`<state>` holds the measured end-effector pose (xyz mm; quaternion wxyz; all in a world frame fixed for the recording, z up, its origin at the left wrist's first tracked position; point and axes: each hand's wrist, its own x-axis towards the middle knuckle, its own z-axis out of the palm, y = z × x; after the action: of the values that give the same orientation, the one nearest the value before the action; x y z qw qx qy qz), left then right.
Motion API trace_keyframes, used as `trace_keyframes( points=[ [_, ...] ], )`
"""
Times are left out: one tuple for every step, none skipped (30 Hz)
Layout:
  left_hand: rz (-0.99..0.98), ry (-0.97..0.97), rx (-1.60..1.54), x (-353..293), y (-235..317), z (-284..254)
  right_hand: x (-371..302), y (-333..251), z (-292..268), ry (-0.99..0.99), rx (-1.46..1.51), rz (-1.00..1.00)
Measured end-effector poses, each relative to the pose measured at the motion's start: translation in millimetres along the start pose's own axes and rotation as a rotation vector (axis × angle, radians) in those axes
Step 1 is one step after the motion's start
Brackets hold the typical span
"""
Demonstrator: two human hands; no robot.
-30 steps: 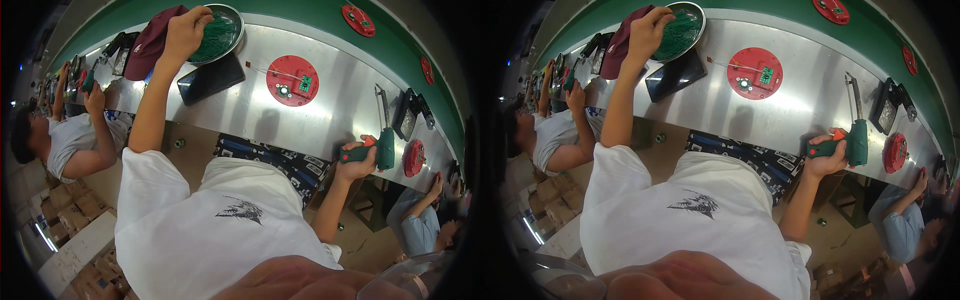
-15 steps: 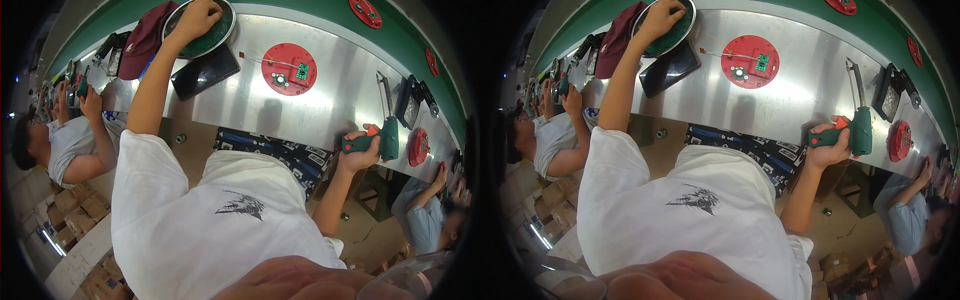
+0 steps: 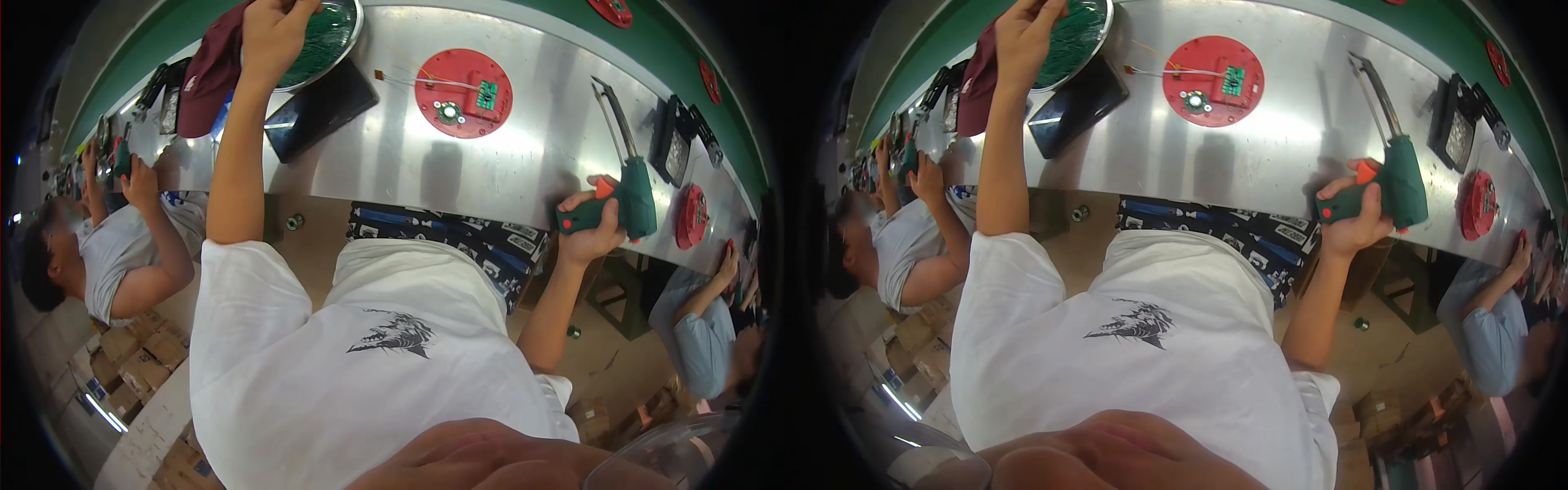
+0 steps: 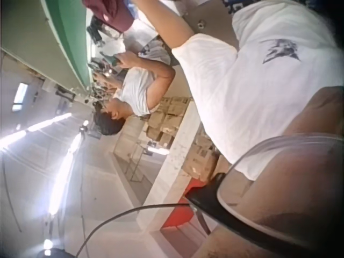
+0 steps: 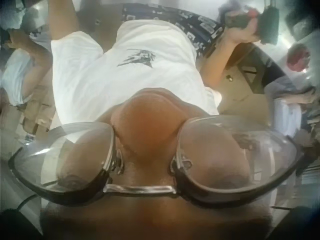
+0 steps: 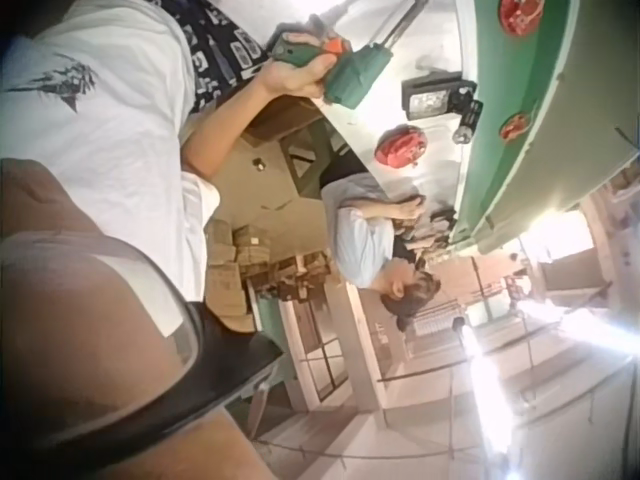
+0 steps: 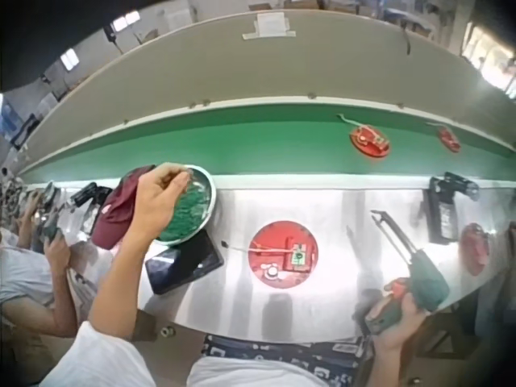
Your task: The person solders wires onto circuit boards mounted on circular plastic bases using a soldering gun by hand, picking wires from a metal dish and placing the assembled components onto a conveyor belt.
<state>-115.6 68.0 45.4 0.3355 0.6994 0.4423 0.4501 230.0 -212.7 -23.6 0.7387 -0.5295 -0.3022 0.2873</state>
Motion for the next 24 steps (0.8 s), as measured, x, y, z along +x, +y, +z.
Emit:
trace_keyframes(
  points=[
    [-0.007,-0.009,-0.013,-6.9,7.0,7.5,-1.1,0.1,-3.3,-0.034,-0.014,-0.010],
    [-0.078,0.012,-0.037,-17.7,15.7,16.1,-2.5,1.9,-2.9,-0.056,-0.013,-0.018],
    [-0.151,0.041,-0.052,-27.2,29.6,24.5,-3.9,2.5,1.2,-0.065,-0.020,-0.020],
    [-0.081,0.000,-0.097,-37.4,24.1,26.4,-2.9,4.0,4.7,-0.123,-0.009,-0.038],
    [-0.068,-0.044,-0.064,-56.6,21.2,35.4,-6.3,2.3,5.8,-0.117,-0.033,-0.038],
    [-0.076,-0.039,-0.110,-70.3,32.0,53.0,-6.8,3.3,7.9,-0.177,-0.041,-0.046],
    [0.042,-0.072,-0.076,-81.4,29.5,68.7,-8.6,2.9,6.5,-0.232,-0.053,-0.054],
    [0.074,-0.112,-0.039,-92.3,38.5,83.5,-11.5,2.4,1.9,-0.288,-0.068,-0.035],
    [0.105,-0.145,0.008,-101.6,47.0,95.3,-13.0,1.4,0.6,-0.334,-0.051,-0.029],
    [0.155,-0.163,0.054,-108.1,43.3,105.6,-15.2,0.2,1.6,-0.382,-0.035,-0.023],
    [0.146,-0.161,0.046,-113.6,39.0,113.6,-19.4,-2.0,4.3,-0.363,-0.032,0.018],
    [0.193,-0.125,0.092,-118.2,34.1,119.9,-21.7,-4.1,5.8,-0.365,-0.038,0.025],
    [0.240,-0.089,0.140,-121.7,28.8,124.9,-23.2,-6.1,7.1,-0.402,-0.086,0.027],
    [0.298,-0.032,0.193,-123.6,22.6,128.8,-24.1,-6.5,7.8,-0.438,-0.132,0.030],
    [0.291,-0.034,0.190,-123.6,20.5,131.5,-24.9,-5.8,7.4,-0.440,-0.145,0.005],
    [0.303,-0.024,0.205,-123.4,19.3,133.5,-25.1,-6.1,7.4,-0.440,-0.148,0.012],
    [0.316,-0.013,0.221,-122.8,18.2,135.0,-25.0,-7.1,8.0,-0.441,-0.154,0.019],
    [0.310,-0.016,0.220,-122.0,17.4,136.2,-24.8,-8.0,8.3,-0.441,-0.159,0.026],
    [0.337,-0.016,0.241,-120.9,16.9,137.0,-24.7,-7.9,7.8,-0.441,-0.161,0.031],
    [0.364,-0.016,0.262,-120.2,15.8,138.0,-24.5,-7.5,7.2,-0.441,-0.155,0.034],
    [0.360,-0.017,0.262,-119.8,13.8,139.1,-24.1,-7.7,7.5,-0.442,-0.149,0.036],
    [0.388,-0.005,0.293,-119.4,11.7,140.2,-23.8,-8.2,8.8,-0.443,-0.149,0.040],
    [0.416,0.006,0.324,-119.7,10.3,140.8,-23.7,-8.9,11.1,-0.436,-0.140,0.042],
    [0.412,0.008,0.327,-119.8,10.9,141.1,-23.2,-9.3,12.6,-0.430,-0.128,0.043]
  ],
)
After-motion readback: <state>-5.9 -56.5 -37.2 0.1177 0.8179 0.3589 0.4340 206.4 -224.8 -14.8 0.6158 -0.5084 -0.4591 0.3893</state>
